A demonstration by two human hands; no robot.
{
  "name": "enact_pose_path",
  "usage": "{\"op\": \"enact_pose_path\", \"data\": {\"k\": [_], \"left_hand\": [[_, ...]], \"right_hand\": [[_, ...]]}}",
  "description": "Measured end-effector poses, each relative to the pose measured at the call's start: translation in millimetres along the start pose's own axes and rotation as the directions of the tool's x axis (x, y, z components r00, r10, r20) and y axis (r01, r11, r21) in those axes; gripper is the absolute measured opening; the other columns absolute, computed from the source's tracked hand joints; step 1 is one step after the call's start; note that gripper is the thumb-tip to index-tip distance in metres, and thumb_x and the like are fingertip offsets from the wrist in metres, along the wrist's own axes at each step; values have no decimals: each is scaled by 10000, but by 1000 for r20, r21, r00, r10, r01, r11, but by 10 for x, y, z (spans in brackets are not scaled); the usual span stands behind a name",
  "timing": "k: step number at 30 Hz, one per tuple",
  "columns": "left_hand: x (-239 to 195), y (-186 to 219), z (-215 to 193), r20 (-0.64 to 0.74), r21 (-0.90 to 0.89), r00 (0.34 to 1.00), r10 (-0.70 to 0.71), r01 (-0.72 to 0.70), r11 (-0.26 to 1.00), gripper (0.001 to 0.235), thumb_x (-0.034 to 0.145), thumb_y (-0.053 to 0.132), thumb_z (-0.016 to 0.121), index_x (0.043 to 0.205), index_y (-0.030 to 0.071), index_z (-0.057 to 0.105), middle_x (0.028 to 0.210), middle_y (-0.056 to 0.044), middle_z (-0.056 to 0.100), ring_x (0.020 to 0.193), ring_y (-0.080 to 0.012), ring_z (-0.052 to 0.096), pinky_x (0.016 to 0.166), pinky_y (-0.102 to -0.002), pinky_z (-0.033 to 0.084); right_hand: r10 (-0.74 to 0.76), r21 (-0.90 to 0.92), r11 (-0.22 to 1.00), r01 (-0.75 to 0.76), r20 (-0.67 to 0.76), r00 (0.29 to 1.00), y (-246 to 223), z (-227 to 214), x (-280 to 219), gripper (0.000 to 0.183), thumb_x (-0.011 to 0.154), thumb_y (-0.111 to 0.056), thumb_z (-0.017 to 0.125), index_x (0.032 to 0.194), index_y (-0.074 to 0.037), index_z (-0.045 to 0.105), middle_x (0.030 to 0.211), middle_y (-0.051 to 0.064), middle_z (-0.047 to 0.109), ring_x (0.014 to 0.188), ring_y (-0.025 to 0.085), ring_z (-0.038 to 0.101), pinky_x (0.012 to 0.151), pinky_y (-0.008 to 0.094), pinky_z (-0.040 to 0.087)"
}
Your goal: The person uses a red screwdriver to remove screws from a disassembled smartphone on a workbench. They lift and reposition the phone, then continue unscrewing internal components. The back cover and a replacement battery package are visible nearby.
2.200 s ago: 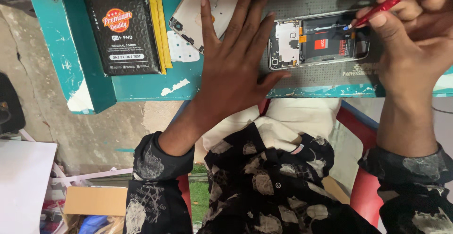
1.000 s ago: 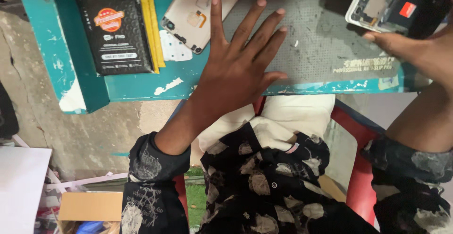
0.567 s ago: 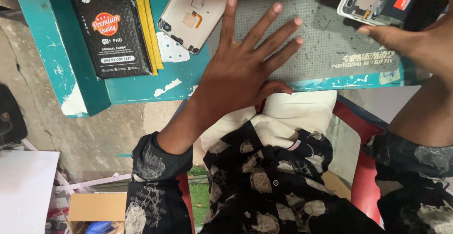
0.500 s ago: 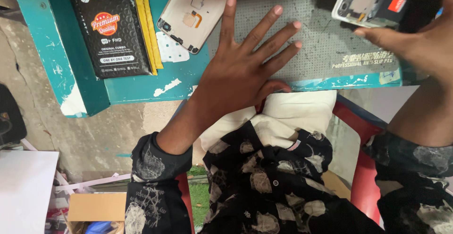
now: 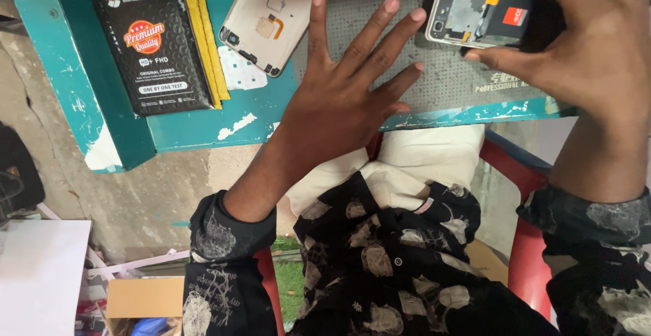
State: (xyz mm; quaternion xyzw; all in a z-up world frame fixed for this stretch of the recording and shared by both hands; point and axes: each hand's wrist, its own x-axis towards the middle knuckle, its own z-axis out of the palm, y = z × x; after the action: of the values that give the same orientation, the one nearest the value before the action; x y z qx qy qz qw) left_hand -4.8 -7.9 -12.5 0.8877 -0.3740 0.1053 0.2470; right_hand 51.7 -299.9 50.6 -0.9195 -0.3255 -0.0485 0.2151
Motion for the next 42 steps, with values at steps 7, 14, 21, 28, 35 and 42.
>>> {"op": "enact_pose_path", "data": {"k": [7,14,21,28,35,42], "left_hand": [[-29,-25,59,-23,36,998,58,-58,998,92,1167,267,653,1225,218,707,1743,24,197,1641,-200,100,1275,-757,2],[3,4,-46,3,15,998,69,-69,998,123,1194,173,594,1124,182,695,1707,104,277,1624,-141,143,1301,-695,0],[56,51,-115,44,28,998,38,-39,999,186,1161,153,649,1338,110,689,1724,44,345,1598,-157,213,1316,-671,71],[72,-29,-83,-162,-136,952,-261,240,961,130,1100,254,764,1072,136,716,1658,-108,396,1589,-243,329,1341,-609,186],[310,-119,-159,-256,-95,924,-284,268,959,120,1073,126,755,1102,19,709,1536,-181,467,1462,-333,463,1278,-625,206],[695,-337,-1,-258,-45,939,-228,224,974,70,1051,147,731,1091,90,733,1185,-67,653,1191,-260,612,1122,-545,339]], "right_hand": [[5,-24,1000,-5,31,1000,-26,35,25,811,710,-178,1020,1396,38,644,1265,235,594,1135,343,611,955,431,562],[-97,-100,989,112,143,985,-66,-3,303,813,571,-282,1017,1226,71,690,1131,205,594,992,359,584,775,457,520],[-139,-77,983,167,282,949,-25,-19,391,894,577,-380,954,1310,52,681,1177,169,576,1075,316,551,879,440,500],[-72,-140,983,120,307,949,53,58,239,949,552,-469,932,1350,-14,694,1251,167,535,1162,325,473,953,467,413],[-81,-122,985,120,284,955,61,100,219,946,538,-499,917,1339,-42,707,1253,147,535,1154,327,458,994,446,410],[-77,-85,991,99,230,970,-43,53,238,866,621,-458,919,1348,-36,708,1260,134,547,1170,332,461,1012,470,376]]}}
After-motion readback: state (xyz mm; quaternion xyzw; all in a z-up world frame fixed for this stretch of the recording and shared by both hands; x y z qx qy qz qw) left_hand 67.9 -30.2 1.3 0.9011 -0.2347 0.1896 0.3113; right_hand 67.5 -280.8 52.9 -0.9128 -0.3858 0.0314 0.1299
